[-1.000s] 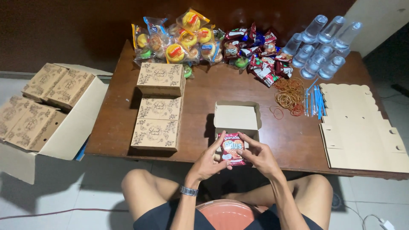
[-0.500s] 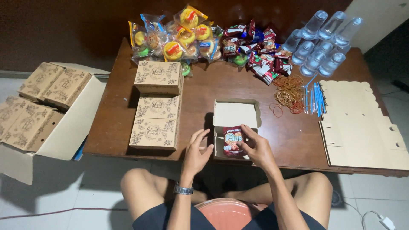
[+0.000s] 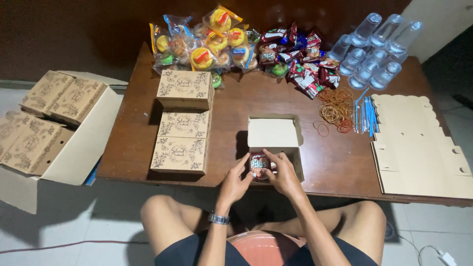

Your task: Assembling a cardboard snack box and filling it with various snacks like candies and small packets.

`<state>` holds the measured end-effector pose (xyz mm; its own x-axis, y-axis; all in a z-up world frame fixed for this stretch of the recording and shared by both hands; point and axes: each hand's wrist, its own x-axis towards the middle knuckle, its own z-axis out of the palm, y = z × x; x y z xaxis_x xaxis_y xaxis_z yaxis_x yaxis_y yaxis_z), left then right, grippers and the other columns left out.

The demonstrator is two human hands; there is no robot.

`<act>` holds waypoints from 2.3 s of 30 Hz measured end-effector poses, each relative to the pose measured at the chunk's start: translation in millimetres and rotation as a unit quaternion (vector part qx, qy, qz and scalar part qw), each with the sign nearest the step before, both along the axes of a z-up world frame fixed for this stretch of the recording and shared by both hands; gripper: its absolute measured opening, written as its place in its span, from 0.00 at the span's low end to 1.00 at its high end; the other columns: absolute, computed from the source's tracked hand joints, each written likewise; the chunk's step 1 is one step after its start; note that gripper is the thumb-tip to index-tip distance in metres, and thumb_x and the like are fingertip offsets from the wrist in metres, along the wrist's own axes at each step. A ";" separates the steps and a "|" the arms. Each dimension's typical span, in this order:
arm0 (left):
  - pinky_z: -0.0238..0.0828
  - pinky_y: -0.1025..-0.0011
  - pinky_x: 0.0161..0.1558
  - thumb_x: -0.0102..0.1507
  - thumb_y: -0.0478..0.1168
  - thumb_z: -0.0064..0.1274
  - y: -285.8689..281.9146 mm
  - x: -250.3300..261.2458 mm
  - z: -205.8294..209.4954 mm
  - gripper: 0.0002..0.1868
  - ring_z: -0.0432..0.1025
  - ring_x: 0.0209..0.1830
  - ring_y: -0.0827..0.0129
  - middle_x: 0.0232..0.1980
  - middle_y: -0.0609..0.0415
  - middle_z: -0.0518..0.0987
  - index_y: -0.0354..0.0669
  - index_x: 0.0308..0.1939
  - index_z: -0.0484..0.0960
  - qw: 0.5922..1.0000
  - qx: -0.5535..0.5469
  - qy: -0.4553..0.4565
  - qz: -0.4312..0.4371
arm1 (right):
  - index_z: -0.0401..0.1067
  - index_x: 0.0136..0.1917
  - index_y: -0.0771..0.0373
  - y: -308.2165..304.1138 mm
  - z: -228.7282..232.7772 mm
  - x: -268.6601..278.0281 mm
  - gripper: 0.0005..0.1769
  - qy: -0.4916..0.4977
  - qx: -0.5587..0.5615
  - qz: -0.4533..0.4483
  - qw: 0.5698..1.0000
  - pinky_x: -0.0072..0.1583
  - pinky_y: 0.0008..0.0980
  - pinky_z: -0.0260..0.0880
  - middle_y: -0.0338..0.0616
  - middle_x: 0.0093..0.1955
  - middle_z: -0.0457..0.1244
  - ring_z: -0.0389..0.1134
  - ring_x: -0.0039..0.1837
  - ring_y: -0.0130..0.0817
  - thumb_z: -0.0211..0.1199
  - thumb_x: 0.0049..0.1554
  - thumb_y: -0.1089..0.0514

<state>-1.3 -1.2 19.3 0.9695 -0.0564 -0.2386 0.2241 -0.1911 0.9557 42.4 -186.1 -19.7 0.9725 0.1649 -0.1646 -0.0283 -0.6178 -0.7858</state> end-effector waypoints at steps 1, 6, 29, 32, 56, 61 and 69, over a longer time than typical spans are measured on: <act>0.59 0.42 0.70 0.64 0.32 0.48 0.7 -0.2 -2.5 0.35 0.58 0.71 0.29 0.76 0.24 0.58 0.49 0.77 0.63 1.000 -0.001 0.002 0.002 | 0.67 0.75 0.52 -0.6 -4.6 1.3 0.36 0.002 -0.001 0.002 1.000 0.56 0.47 0.80 0.58 0.60 0.64 0.73 0.56 0.60 0.70 0.54 0.61; 0.59 0.42 0.69 0.64 0.33 0.49 1.5 -1.1 -6.4 0.36 0.58 0.71 0.30 0.75 0.21 0.57 0.51 0.77 0.63 1.000 -0.003 0.012 -0.004 | 0.67 0.74 0.53 2.7 3.1 4.8 0.33 0.044 -0.088 0.035 0.994 0.59 0.49 0.77 0.59 0.58 0.67 0.73 0.60 0.57 0.67 0.56 0.59; 0.57 0.45 0.70 0.66 0.36 0.46 1.3 -0.2 -5.6 0.35 0.57 0.74 0.37 0.74 0.25 0.60 0.55 0.78 0.60 0.999 -0.008 0.047 -0.025 | 0.70 0.62 0.61 32.8 8.8 29.9 0.20 0.092 -0.192 0.172 0.962 0.59 0.56 0.75 0.62 0.55 0.70 0.73 0.60 0.60 0.67 0.57 0.59; 0.57 0.45 0.70 0.65 0.35 0.46 1.4 -0.1 -4.9 0.35 0.57 0.74 0.37 0.74 0.24 0.61 0.55 0.78 0.60 0.999 -0.012 0.047 -0.024 | 0.70 0.62 0.61 29.6 12.2 35.7 0.21 0.127 -0.182 0.189 0.957 0.60 0.54 0.74 0.59 0.53 0.72 0.73 0.60 0.57 0.69 0.56 0.61; 0.66 0.61 0.70 0.65 0.37 0.48 2.3 5.8 -28.5 0.35 0.62 0.75 0.49 0.80 0.41 0.54 0.60 0.77 0.61 0.998 -0.018 0.048 -0.027 | 0.73 0.50 0.57 19.3 -40.9 41.2 0.11 0.019 -0.090 0.187 0.978 0.48 0.45 0.66 0.50 0.46 0.72 0.72 0.50 0.54 0.61 0.52 0.59; 0.77 0.70 0.61 0.65 0.42 0.49 9.7 21.0 2.7 0.29 0.73 0.70 0.64 0.69 0.58 0.78 0.63 0.72 0.70 0.994 0.047 0.088 -0.034 | 0.73 0.60 0.56 11.0 8.3 38.7 0.18 0.063 -0.073 0.193 0.976 0.51 0.40 0.68 0.49 0.50 0.73 0.73 0.51 0.49 0.62 0.56 0.55; 0.83 0.67 0.46 0.64 0.41 0.54 -17.5 134.5 44.5 0.14 0.80 0.52 0.58 0.49 0.51 0.84 0.49 0.53 0.86 0.979 0.110 -0.168 0.027 | 0.78 0.61 0.67 -21.3 118.9 112.0 0.18 0.114 0.204 0.040 0.971 0.35 0.30 0.72 0.57 0.42 0.72 0.69 0.35 0.36 0.63 0.57 0.65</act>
<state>133.1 -18.7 63.9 0.9955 0.0137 0.0939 -0.0808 -0.3964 0.9145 154.5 -207.4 99.2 0.8993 0.3359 -0.2800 -0.1953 -0.2643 -0.9444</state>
